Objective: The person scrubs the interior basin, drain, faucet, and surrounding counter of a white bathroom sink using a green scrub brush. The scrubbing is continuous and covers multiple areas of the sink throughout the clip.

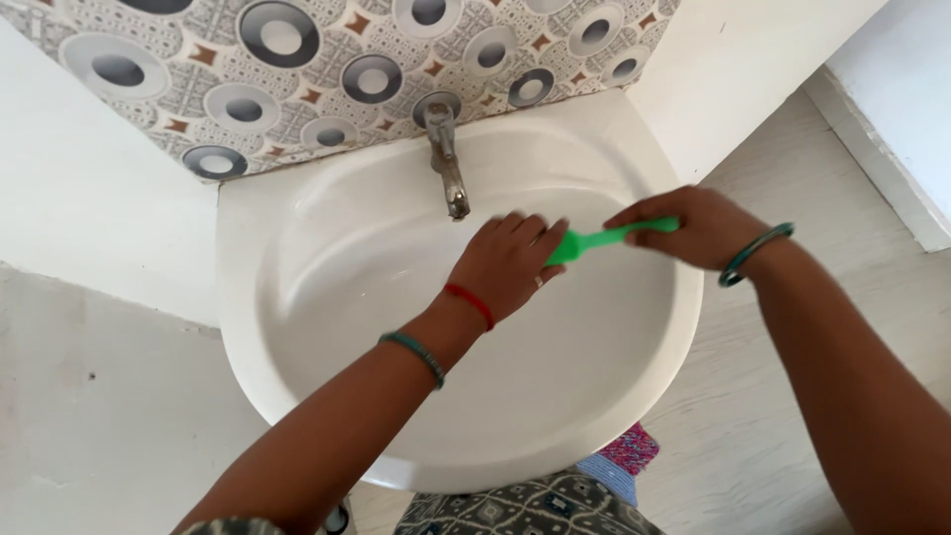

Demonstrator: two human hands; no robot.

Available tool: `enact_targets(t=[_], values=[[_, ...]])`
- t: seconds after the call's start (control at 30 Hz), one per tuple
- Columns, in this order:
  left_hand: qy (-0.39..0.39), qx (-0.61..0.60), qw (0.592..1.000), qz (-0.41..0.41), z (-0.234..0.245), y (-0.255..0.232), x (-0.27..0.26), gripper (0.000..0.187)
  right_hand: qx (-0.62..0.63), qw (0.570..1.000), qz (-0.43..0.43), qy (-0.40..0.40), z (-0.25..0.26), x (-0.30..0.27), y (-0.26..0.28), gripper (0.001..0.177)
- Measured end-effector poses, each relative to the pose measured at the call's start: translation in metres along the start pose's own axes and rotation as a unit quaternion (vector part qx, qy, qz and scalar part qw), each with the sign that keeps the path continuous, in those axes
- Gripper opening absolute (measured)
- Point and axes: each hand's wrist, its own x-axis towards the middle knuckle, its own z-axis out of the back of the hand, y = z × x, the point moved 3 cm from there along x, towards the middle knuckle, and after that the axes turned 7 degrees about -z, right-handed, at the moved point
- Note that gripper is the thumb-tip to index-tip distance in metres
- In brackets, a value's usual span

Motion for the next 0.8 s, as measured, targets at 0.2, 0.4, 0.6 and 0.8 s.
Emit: enact_targets(t=[0.2, 0.4, 0.6, 0.8], values=[[0.022, 0.216, 0.974, -0.064, -0.011, 0.026, 0.068, 0.047, 0.100, 0.988, 0.047, -0.104, 0.025, 0.029, -0.020, 0.030], [0.206, 0.295, 0.933, 0.031, -0.044, 0.069, 0.114, 0.017, 0.001, 0.962, 0.130, -0.239, 0.020, 0.069, -0.005, 0.031], [0.334, 0.358, 0.864, 0.119, -0.046, 0.113, 0.098, 0.019, -0.060, 0.940, 0.204, -0.266, -0.024, 0.126, 0.060, 0.035], [0.280, 0.380, 0.872, 0.132, -0.030, 0.135, 0.074, 0.026, 0.017, 0.933, 0.246, -0.263, -0.033, 0.143, 0.074, 0.036]])
